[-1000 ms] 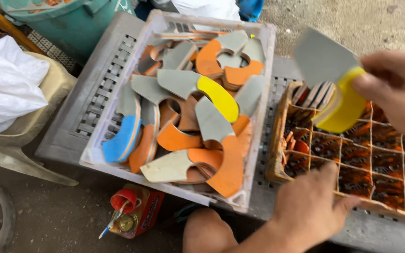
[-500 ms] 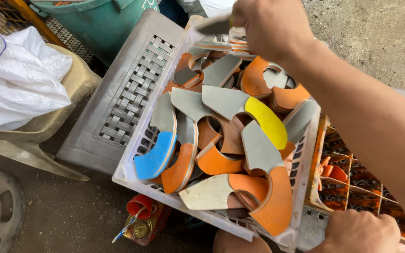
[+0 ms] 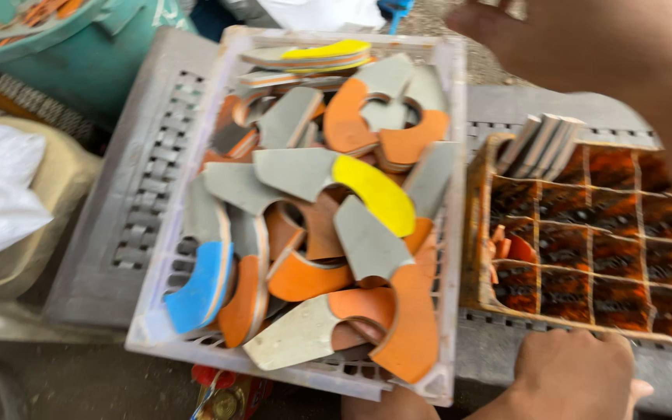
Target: The person repeatedly picks up curved plastic pieces from a white crate and assembles them into a multi-compartment orange tray. They align and press the pieces together by hand, then place the assembled units into the tray compartments. The process continues with multiple pieces throughout the clip.
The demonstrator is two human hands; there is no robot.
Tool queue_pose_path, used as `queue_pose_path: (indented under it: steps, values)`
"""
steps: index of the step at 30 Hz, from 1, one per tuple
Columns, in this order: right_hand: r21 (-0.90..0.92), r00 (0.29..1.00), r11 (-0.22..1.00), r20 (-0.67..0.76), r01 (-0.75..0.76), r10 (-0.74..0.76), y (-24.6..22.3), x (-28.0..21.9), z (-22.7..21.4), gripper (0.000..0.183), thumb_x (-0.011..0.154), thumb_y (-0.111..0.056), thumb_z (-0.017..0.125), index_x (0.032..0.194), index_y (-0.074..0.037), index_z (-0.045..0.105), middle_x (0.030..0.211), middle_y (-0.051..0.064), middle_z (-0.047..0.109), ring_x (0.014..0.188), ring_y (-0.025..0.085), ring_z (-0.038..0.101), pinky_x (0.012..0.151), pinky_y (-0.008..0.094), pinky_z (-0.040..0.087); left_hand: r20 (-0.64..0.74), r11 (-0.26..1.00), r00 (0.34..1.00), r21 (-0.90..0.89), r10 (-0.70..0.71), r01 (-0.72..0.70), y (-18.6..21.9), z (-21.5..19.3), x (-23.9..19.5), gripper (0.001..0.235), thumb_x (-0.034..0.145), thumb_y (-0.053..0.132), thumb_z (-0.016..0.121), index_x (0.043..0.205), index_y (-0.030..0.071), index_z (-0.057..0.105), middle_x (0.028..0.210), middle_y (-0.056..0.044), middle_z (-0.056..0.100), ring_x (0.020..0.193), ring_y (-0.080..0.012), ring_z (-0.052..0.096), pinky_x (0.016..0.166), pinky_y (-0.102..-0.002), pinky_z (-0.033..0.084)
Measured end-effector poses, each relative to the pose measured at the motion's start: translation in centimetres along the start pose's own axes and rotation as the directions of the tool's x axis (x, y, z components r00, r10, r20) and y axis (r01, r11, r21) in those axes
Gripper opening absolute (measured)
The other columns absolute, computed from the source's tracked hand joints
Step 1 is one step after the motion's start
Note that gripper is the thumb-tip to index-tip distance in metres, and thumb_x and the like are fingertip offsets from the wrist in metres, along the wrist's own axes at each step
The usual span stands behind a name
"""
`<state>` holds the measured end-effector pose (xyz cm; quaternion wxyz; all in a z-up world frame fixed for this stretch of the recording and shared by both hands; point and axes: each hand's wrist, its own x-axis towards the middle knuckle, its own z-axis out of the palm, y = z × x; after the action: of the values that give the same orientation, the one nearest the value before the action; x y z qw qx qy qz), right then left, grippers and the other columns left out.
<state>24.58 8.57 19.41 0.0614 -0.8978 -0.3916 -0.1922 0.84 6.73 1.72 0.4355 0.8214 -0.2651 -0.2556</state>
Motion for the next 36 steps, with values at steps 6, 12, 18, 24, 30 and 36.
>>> queue_pose_path:
  steps: [6, 12, 18, 24, 30, 36]
  values:
    - [-0.178, 0.825, 0.94, 0.451, -0.29, 0.34, 7.4, -12.0, -2.0, 0.037, 0.101, -0.042, 0.064, 0.127, -0.017, 0.071, 0.103, 0.009, 0.078, 0.075, 0.02, 0.079, 0.061, 0.038, 0.063, 0.178, 0.98, 0.984, 0.195, 0.004, -0.039, 2.2, 0.1, -1.3, 0.052, 0.097, 0.045, 0.062, 0.099, -0.007, 0.068, 0.072, -0.024, 0.076, 0.072, -0.0354, 0.079, 0.068, -0.052, 0.061]
    - [0.117, 0.556, 0.611, 0.573, -0.783, 0.602, 7.7, -17.3, 2.8, 0.056, 0.098, -0.033, 0.063, 0.152, -0.022, 0.054, 0.122, 0.015, 0.073, 0.108, 0.032, 0.073, 0.092, 0.049, 0.06, 0.106, 0.958, 0.993, 0.285, -0.043, 0.011, 1.9, 1.2, -1.8, 0.043, 0.091, 0.043, 0.07, 0.091, 0.001, 0.076, 0.082, -0.022, 0.076, 0.081, -0.0383, 0.076, 0.072, -0.05, 0.06]
    - [0.394, 0.679, 0.556, 0.489, -0.732, 0.547, 8.6, -16.8, 8.7, 0.055, 0.099, -0.026, 0.064, 0.15, -0.01, 0.049, 0.148, 0.014, 0.057, 0.13, 0.03, 0.059, 0.114, 0.05, 0.043, 0.02, 0.954, 0.992, 0.277, -0.123, 0.113, 3.2, -0.8, -0.8, 0.044, 0.094, 0.045, 0.069, 0.098, 0.001, 0.072, 0.085, -0.023, 0.075, 0.082, -0.0383, 0.075, 0.073, -0.051, 0.059]
    - [0.555, 0.548, 0.295, 0.369, -0.778, 0.75, 10.0, -19.7, 7.6, 0.032, 0.102, -0.017, 0.058, 0.132, -0.009, 0.062, 0.134, 0.015, 0.065, 0.123, 0.029, 0.061, 0.106, 0.051, 0.048, -0.213, 0.934, 0.944, 0.205, -0.25, 0.293, 4.9, -3.6, -1.3, 0.043, 0.101, 0.046, 0.06, 0.104, 0.004, 0.068, 0.081, -0.017, 0.073, 0.078, -0.0323, 0.076, 0.071, -0.048, 0.06]
    - [0.966, 0.613, 0.191, -0.044, -0.177, 0.789, 9.9, -21.2, -0.8, 0.008, 0.105, -0.017, 0.063, 0.11, -0.011, 0.061, 0.098, 0.012, 0.062, 0.086, 0.013, 0.071, 0.072, 0.031, 0.067, -0.855, 0.966, 0.492, 0.241, 0.167, 0.091, 4.4, -6.1, -2.0, 0.038, 0.1, 0.029, 0.067, 0.123, -0.001, 0.067, 0.122, -0.022, 0.071, 0.111, -0.0351, 0.071, 0.093, -0.043, 0.059]
    - [0.691, 0.873, 0.646, -0.041, -0.326, 0.485, 2.4, -21.5, -6.2, 0.027, 0.108, -0.017, 0.069, 0.093, 0.003, 0.06, 0.072, 0.011, 0.07, 0.054, 0.015, 0.069, 0.042, 0.025, 0.049, -0.885, 0.951, 0.363, 0.31, 0.291, -0.008, 4.6, -7.7, -2.5, 0.063, 0.096, 0.038, 0.076, 0.14, -0.004, 0.058, 0.134, -0.027, 0.065, 0.123, -0.039, 0.068, 0.101, -0.041, 0.058]
